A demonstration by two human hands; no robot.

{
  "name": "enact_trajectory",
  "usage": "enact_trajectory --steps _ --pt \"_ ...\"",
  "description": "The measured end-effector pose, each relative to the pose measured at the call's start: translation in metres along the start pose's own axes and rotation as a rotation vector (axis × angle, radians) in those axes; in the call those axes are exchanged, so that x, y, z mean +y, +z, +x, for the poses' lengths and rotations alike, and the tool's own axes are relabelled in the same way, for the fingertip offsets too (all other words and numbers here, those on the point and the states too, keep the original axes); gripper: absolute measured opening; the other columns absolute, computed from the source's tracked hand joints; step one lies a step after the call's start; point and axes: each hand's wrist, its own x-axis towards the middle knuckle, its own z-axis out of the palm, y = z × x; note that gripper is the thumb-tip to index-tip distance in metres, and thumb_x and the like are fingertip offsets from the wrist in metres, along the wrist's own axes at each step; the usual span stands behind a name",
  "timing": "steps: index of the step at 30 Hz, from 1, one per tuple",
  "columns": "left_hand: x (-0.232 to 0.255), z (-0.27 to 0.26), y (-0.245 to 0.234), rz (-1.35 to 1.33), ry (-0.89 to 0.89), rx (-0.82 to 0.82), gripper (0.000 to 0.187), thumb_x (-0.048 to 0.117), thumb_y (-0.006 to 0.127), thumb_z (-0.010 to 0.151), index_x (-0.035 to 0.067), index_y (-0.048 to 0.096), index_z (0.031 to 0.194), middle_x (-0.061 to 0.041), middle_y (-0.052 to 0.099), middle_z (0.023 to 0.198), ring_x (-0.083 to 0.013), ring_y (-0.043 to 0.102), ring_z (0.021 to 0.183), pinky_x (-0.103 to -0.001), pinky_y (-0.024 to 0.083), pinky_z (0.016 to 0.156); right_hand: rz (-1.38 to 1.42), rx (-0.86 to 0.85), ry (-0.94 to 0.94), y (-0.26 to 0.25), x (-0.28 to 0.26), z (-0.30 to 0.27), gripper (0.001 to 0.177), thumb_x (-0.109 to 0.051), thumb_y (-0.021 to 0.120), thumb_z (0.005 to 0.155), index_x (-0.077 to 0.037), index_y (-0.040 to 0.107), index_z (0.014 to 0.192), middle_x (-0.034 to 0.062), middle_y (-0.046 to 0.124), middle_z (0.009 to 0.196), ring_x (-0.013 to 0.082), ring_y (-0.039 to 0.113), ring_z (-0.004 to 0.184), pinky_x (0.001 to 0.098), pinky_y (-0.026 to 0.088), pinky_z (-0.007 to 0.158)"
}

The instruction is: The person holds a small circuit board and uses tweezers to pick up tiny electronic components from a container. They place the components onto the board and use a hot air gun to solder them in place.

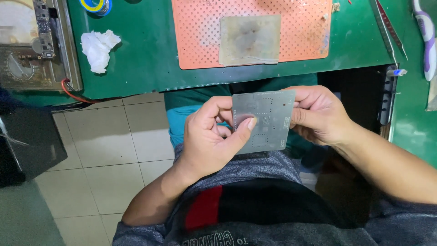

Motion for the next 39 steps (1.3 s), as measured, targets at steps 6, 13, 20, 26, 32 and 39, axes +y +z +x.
enact_trajectory --steps 6,13,20,26,32,39 --pt "0.001 0.001 0.0 0.012 0.003 0.014 0.018 0.001 0.065 0.071 -0.002 0.054 0.085 -0.012 0.055 0.055 -0.0074 0.05 0.047 -0.019 0.051 0.037 0.146 0.042 0.067 -0.008 0.001 0.0 0.027 -0.001 0.047 0.078 0.011 0.053 0.1 0.0232 0.062 0.082 0.0242 0.064 0.073 0.0401 0.053 0.067" --pt "-0.001 0.0 0.003 0.049 0.02 0.05 0.017 0.0 0.064 0.069 -0.002 0.054 0.082 -0.012 0.052 0.053 -0.009 0.049 0.044 -0.018 0.049 0.035 0.181 0.045 0.051 0.011 -0.005 0.0 0.039 -0.011 0.047 0.072 0.013 0.052 0.102 0.0214 0.059 0.079 0.0248 0.062 0.073 0.0406 0.052 0.071" --pt "-0.007 -0.003 0.006 0.089 0.092 0.081 0.018 0.002 0.066 0.068 -0.002 0.055 0.081 -0.012 0.052 0.052 -0.0127 0.051 0.04 -0.021 0.05 0.035 -0.079 0.092 -0.036 0.016 -0.003 -0.003 0.044 -0.004 0.058 0.064 0.014 0.051 0.104 0.0211 0.062 0.08 0.0227 0.062 0.074 0.0343 0.051 0.068" --pt "0.002 -0.004 0.013 0.252 0.349 0.107 0.015 0.006 0.067 0.069 0.003 0.059 0.081 -0.006 0.053 0.055 -0.0144 0.055 0.045 -0.023 0.05 0.038 -0.416 0.162 -0.172 0.005 -0.001 -0.014 0.048 0.006 0.065 0.063 0.008 0.05 0.108 0.0158 0.064 0.075 0.0151 0.062 0.072 0.0265 0.052 0.064" --pt "0.006 -0.005 0.001 0.354 0.753 -0.166 0.03 0.018 0.059 0.082 -0.001 0.048 0.101 -0.013 0.056 0.089 -0.0261 0.06 0.074 -0.035 0.051 0.068 -0.971 -0.275 -0.653 0.011 -0.033 -0.039 0.051 -0.014 0.058 0.08 0.001 0.033 0.122 0.0106 0.063 0.091 0.0208 0.065 0.079 0.0332 0.057 0.077" --pt "0.026 0.001 0.004 0.251 0.951 -0.444 0.012 0.004 0.062 0.084 0.005 0.062 0.095 -0.004 0.06 0.099 -0.0195 0.062 0.091 -0.04 0.051 0.088 -1.304 -0.471 -0.402 0.01 -0.061 -0.076 0.029 -0.011 0.056 0.076 -0.001 0.056 0.103 0.0055 0.058 0.111 0.0119 0.059 0.101 0.0266 0.045 0.094"
